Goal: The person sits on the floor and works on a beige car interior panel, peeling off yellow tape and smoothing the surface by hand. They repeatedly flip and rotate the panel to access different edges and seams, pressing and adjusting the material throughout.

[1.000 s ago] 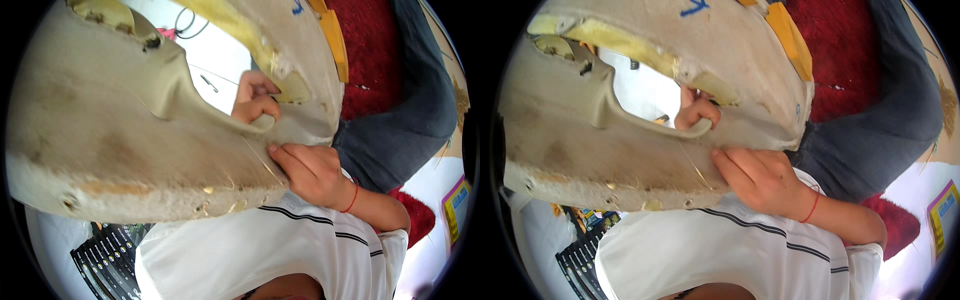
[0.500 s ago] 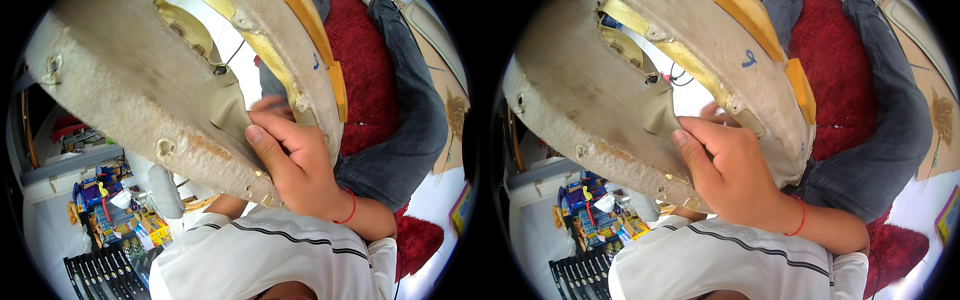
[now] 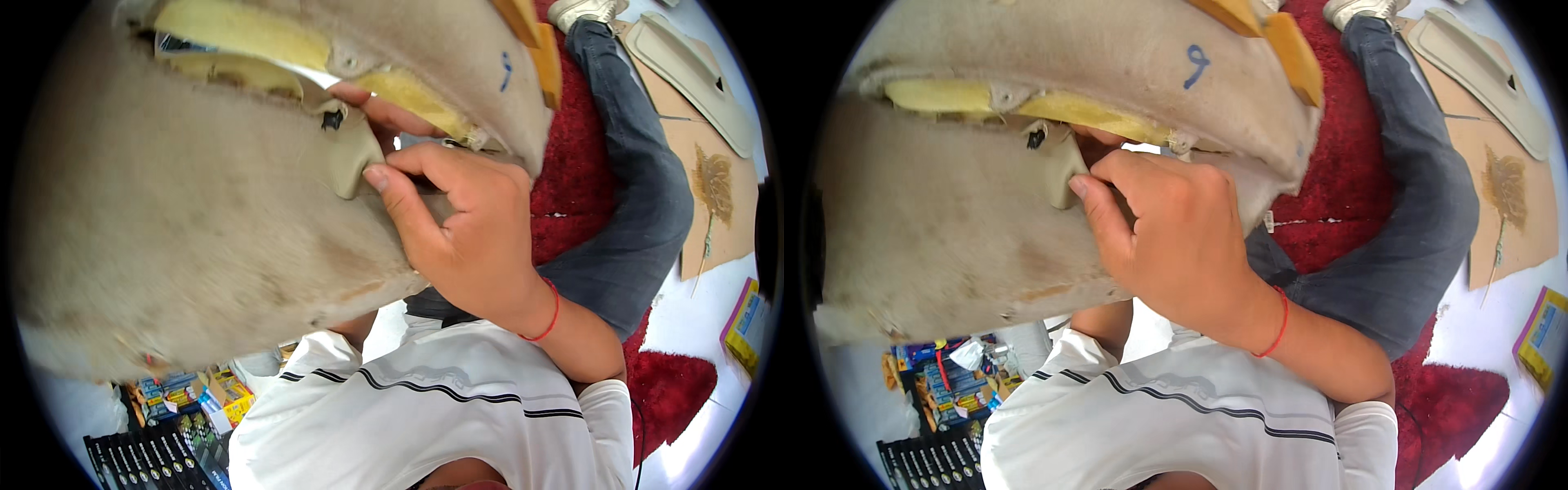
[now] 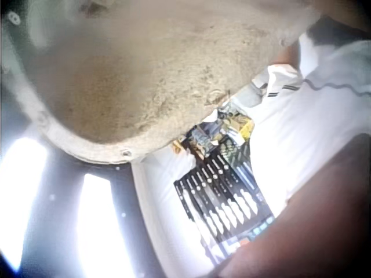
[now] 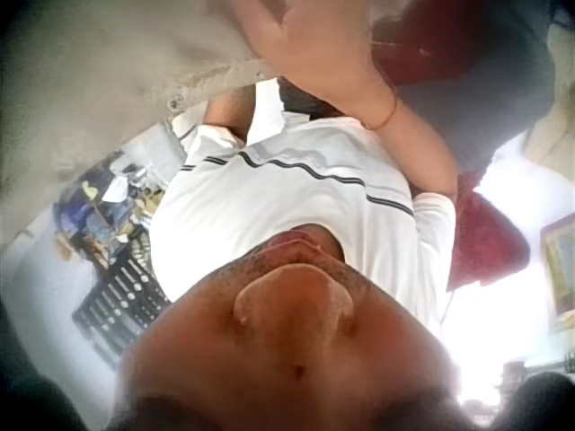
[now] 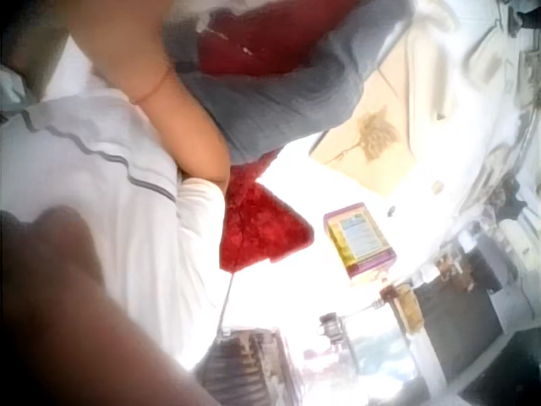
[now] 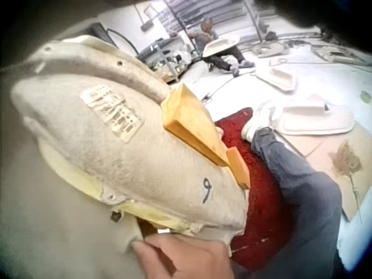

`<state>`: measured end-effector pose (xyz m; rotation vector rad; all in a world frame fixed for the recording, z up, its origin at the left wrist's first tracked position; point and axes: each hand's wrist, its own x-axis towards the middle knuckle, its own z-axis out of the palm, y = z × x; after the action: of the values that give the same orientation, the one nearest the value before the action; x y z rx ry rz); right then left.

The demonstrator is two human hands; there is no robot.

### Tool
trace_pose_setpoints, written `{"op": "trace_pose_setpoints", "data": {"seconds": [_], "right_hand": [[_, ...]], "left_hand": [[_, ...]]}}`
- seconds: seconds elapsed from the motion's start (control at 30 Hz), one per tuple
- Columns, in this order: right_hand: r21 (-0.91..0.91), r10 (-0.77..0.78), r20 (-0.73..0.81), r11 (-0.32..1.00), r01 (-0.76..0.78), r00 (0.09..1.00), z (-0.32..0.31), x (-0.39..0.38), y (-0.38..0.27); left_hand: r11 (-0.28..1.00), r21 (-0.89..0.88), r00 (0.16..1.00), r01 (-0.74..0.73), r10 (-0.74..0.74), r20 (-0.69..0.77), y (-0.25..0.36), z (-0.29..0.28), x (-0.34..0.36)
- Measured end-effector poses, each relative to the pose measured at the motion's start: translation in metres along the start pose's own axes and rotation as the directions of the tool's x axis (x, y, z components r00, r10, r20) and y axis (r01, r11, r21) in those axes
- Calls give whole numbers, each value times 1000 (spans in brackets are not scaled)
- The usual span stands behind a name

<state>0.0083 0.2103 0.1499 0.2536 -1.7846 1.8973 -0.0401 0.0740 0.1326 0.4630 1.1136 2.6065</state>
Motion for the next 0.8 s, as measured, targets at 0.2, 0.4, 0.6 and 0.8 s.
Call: {"op": "trace_pose_setpoints", "data": {"seconds": [0.2,0.4,0.6,0.8], "right_hand": [[94,305,72,946,-310,950,-3,-12,22],[228,372,181,884,-407,910,-4,-22,29],[91,362,158,921,-379,919,-5,-25,35],[-125,118,-37,985,-122,992,-7,-29,27]], "left_hand": [[522,-838,986,158,-128,106,-36,-5,-13],[873,-488,966,28,-149,-210,-36,-26,-40],[879,477,999,-32,48,-21,-11,-39,-29],[705,660,943,-259,334,14,-40,-46,-34]]}}
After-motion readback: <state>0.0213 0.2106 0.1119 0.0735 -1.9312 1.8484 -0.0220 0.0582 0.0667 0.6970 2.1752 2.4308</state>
